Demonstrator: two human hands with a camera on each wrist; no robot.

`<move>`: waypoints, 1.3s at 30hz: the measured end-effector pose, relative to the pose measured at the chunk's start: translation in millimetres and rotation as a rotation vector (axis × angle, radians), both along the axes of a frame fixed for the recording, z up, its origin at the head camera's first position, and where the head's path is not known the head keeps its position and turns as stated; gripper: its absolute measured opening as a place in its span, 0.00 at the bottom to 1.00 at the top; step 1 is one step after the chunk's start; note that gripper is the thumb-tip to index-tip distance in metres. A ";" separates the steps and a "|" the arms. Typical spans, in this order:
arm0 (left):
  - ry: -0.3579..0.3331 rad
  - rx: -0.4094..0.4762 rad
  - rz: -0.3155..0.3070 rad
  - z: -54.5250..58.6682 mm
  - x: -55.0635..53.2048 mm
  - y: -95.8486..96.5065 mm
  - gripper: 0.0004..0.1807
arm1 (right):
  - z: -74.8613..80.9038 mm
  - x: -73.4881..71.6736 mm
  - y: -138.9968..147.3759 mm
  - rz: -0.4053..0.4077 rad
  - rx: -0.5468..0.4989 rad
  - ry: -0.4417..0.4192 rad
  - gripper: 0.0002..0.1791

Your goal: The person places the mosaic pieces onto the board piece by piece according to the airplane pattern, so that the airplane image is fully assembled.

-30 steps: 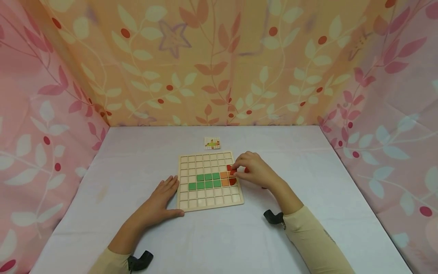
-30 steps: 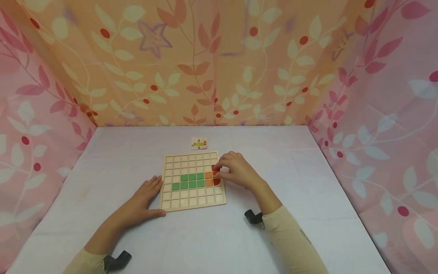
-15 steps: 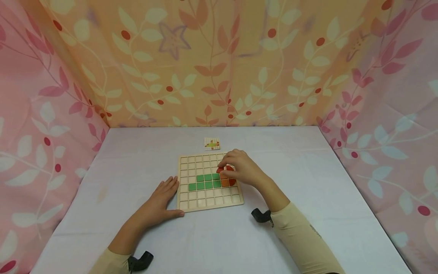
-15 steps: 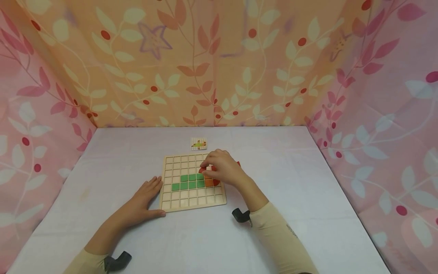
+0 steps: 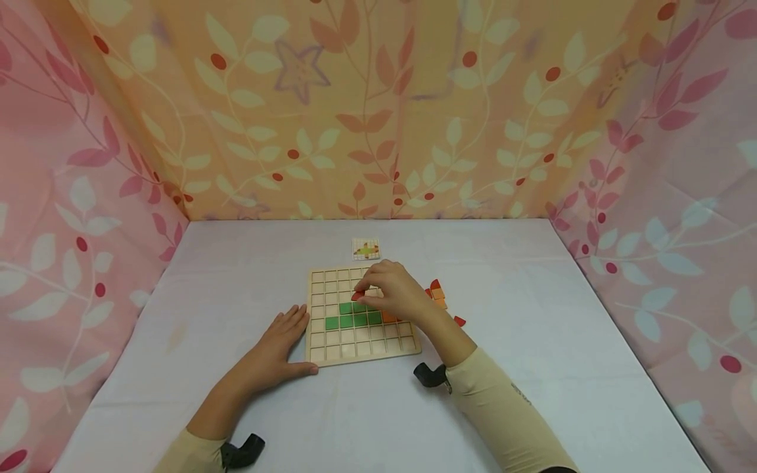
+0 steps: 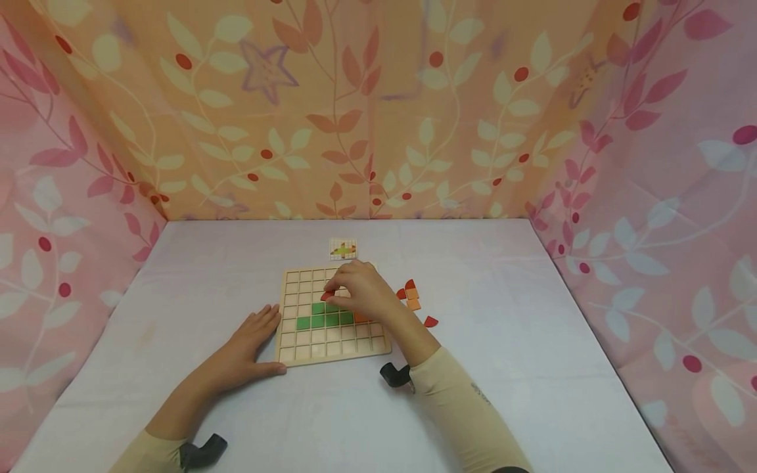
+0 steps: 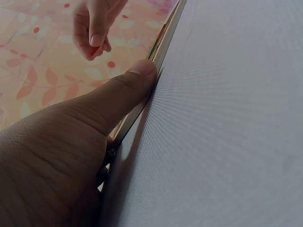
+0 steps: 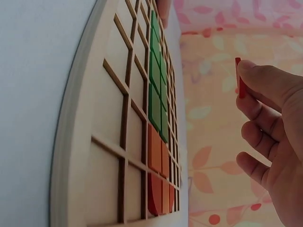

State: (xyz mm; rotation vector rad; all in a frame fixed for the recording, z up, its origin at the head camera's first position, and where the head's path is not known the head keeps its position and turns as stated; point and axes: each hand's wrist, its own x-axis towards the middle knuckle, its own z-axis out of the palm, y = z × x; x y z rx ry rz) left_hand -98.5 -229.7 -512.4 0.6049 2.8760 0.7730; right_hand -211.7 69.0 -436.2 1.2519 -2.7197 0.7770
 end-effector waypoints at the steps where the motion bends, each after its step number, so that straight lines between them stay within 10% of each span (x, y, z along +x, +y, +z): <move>1: 0.000 0.000 -0.001 -0.2 0.0 -0.1 0.66 | -0.5 0.3 -2.4 0.002 0.001 0.003 0.10; 39: 0.003 -0.001 -0.011 3.1 -0.2 0.2 0.65 | -42.7 -6.2 -60.4 -0.005 0.168 -0.014 0.12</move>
